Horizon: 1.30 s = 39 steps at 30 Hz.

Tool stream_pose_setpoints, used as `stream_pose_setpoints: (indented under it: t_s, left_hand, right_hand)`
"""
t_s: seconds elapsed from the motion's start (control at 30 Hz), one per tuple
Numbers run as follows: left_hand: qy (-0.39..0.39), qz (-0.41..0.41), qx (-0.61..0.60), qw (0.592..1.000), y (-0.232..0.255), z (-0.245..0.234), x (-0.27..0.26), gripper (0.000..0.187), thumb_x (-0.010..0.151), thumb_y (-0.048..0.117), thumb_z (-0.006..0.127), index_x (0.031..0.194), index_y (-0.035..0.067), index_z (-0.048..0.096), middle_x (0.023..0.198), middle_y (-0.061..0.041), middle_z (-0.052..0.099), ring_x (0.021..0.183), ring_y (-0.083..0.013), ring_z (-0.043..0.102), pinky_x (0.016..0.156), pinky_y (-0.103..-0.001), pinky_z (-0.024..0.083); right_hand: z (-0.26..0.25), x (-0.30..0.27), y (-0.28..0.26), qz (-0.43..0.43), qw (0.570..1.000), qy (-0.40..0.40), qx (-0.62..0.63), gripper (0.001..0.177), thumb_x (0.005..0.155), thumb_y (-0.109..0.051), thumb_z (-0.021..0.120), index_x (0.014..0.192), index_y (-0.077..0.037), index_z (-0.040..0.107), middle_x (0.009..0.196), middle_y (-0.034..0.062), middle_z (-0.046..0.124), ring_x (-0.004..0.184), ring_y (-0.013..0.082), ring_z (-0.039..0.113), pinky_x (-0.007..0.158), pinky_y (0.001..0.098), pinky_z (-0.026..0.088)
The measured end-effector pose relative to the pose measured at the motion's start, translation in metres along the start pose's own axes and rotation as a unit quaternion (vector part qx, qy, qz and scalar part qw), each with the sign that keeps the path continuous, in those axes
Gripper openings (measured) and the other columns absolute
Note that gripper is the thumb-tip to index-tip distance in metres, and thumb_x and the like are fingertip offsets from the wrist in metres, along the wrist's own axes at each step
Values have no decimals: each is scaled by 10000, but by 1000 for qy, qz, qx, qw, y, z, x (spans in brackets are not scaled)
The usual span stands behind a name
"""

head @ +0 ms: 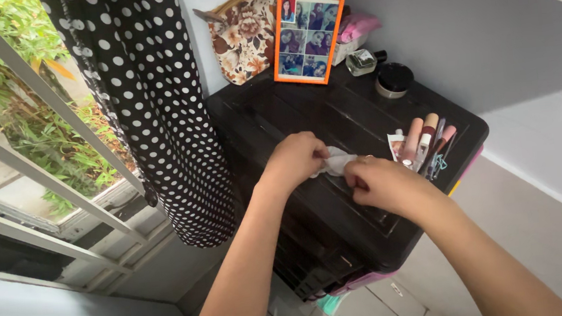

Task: The person wipes the top of a black plastic storage unit and a wall-mounted shelf with a white wipe. They move a framed photo and cosmetic items aside to clean underneath, then return them. The person also wipes the side of the storage unit and handles several bottles and tubes on the shelf.

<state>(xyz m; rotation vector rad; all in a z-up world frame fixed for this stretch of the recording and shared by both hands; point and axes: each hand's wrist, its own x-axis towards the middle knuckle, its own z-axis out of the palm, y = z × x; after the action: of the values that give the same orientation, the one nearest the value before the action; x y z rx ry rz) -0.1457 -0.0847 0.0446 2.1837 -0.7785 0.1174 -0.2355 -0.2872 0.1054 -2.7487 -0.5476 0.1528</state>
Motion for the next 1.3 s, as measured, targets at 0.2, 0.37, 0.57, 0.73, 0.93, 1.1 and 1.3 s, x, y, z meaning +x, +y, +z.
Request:
stream_pose_setpoints:
  t_s: [0.2, 0.37, 0.57, 0.73, 0.93, 1.1, 1.3]
  left_hand:
    - [7, 5, 7, 1000, -2, 3, 0, 175, 707, 106, 780, 881, 98, 797, 932, -94, 713, 907, -297, 695, 788, -410, 559]
    - [3, 0, -5, 1000, 1, 0, -1, 173, 709, 108, 779, 880, 96, 795, 928, -93, 706, 898, -294, 697, 775, -404, 561]
    - [0, -5, -4, 1000, 3, -3, -2, 161, 718, 117, 782, 877, 93, 793, 916, -94, 705, 887, -290, 700, 774, -403, 559]
    - [13, -1, -11, 1000, 3, 0, -3, 167, 715, 114, 780, 880, 92, 794, 928, -93, 706, 878, -292, 696, 774, -401, 560]
    - [4, -19, -20, 1000, 4, -1, -4, 155, 735, 90, 757, 887, 85, 787, 930, -90, 703, 879, -279, 703, 761, -389, 565]
    - [8, -12, -8, 1000, 6, -2, -4, 167, 729, 83, 762, 893, 88, 791, 929, -92, 709, 894, -280, 701, 779, -389, 563]
    - [7, -9, 3, 1000, 4, -1, -3, 162, 733, 87, 764, 892, 92, 794, 930, -92, 712, 906, -282, 697, 786, -397, 560]
  right_hand:
    - [-9, -13, 20, -9, 998, 31, 56, 187, 816, -100, 713, 1002, -82, 724, 884, 72, 739, 804, 210, 721, 796, 344, 562]
    - [-11, -23, 12, -27, 995, 3, 96, 290, 780, -125, 759, 1064, -87, 719, 933, 66, 722, 802, 204, 717, 769, 348, 560]
    - [-19, -13, -5, 0, 999, -33, 22, 318, 786, -165, 789, 1081, -103, 687, 935, 74, 690, 860, 232, 701, 809, 368, 536]
    - [-18, -5, -6, -13, 998, -65, -11, 405, 792, -138, 755, 1188, -157, 676, 1022, 68, 691, 891, 269, 697, 822, 387, 520]
    - [-15, 5, 3, -54, 994, -86, -31, 235, 801, -136, 739, 1028, -108, 683, 1009, 65, 703, 914, 273, 699, 849, 371, 526]
    - [-16, 13, 7, -59, 991, -114, -47, 166, 799, -162, 756, 940, -105, 690, 951, 57, 697, 894, 255, 694, 843, 358, 518]
    - [-19, 14, 7, -59, 988, -138, -44, 158, 804, -169, 759, 923, -94, 688, 921, 57, 702, 891, 237, 693, 854, 342, 520]
